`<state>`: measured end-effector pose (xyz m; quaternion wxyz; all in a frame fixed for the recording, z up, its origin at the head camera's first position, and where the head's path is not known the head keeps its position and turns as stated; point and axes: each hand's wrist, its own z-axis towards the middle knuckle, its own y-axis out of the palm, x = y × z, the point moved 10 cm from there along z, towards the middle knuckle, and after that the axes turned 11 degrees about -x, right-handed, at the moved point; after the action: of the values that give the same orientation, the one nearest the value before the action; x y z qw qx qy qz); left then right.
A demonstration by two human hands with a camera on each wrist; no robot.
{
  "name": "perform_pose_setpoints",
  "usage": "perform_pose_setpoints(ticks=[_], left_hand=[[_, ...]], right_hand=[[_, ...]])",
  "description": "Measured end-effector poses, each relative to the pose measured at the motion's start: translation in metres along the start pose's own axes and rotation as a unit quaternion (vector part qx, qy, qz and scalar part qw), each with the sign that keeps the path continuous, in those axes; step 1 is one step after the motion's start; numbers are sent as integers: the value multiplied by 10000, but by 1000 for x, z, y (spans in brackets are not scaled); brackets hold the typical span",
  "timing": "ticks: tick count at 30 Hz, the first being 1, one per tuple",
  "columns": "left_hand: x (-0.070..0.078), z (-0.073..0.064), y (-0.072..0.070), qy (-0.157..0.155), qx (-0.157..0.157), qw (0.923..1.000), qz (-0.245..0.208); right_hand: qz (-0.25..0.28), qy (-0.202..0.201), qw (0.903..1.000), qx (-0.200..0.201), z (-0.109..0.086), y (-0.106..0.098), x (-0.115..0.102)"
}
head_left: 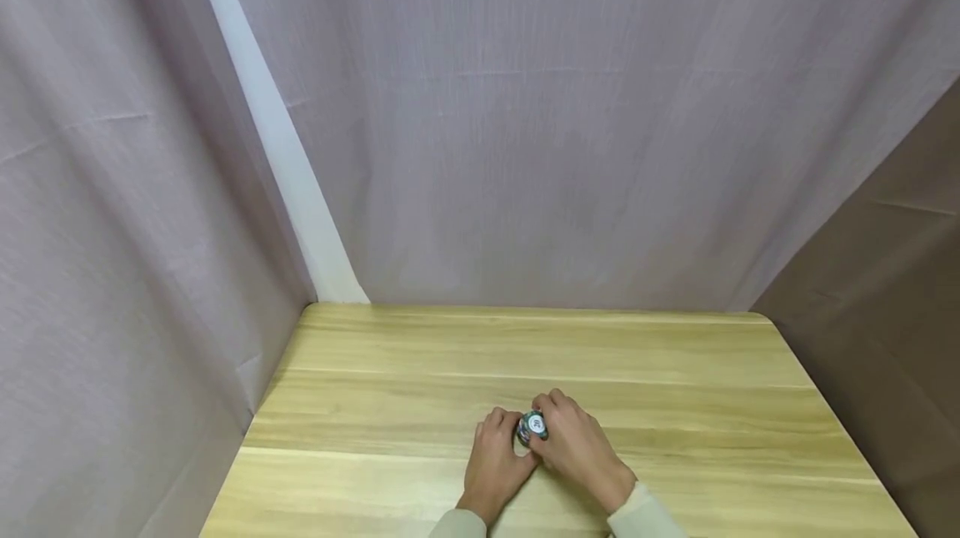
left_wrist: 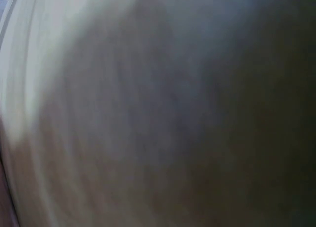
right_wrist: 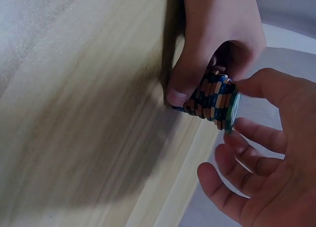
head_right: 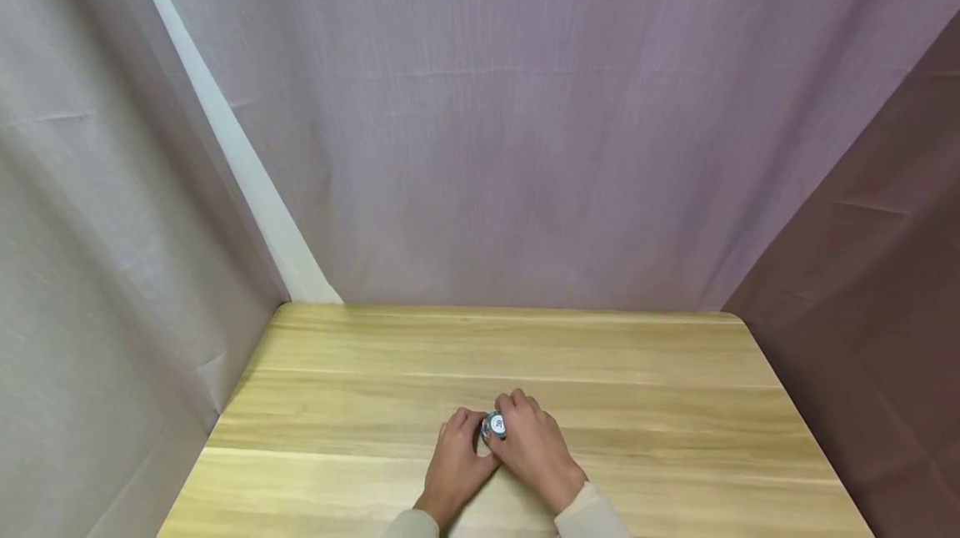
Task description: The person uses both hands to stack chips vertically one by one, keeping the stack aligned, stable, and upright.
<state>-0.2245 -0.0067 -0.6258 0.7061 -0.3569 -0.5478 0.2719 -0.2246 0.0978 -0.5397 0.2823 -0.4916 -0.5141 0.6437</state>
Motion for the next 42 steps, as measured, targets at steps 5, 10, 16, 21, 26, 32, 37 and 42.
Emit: perform_pose_setpoints(ticks=[5, 10, 16, 21, 26, 32, 37, 42], left_hand=[[1, 1, -1, 61, 102, 9999, 82], [1, 1, 0, 48, 47, 9999, 75], [-4, 2, -1, -232, -84, 9989, -390], [-6, 2, -1, -334, -142, 9978, -546], [-6, 1, -2, -349, -36, 9982, -491], [-7, 2, -3, -339, 46, 9984, -460], [-6, 4, 0, -338, -76, 9983, -464], [-6, 3, 0, -380, -180, 9978, -516]], right_hand=[[396, 108, 9990, -187, 0, 3, 3], [469, 34, 9985, -270, 1, 6, -1], [432, -205, 9983, -340, 5, 8, -11], [230, -357, 9978, -508, 10, 13, -19], [203, -344, 9967, -703, 16, 20, -22], [291, -299, 9959, -801, 22, 24, -22], [561, -146, 9930, -1026, 24, 25, -21], [585, -87, 9928, -1038, 26, 25, -21]])
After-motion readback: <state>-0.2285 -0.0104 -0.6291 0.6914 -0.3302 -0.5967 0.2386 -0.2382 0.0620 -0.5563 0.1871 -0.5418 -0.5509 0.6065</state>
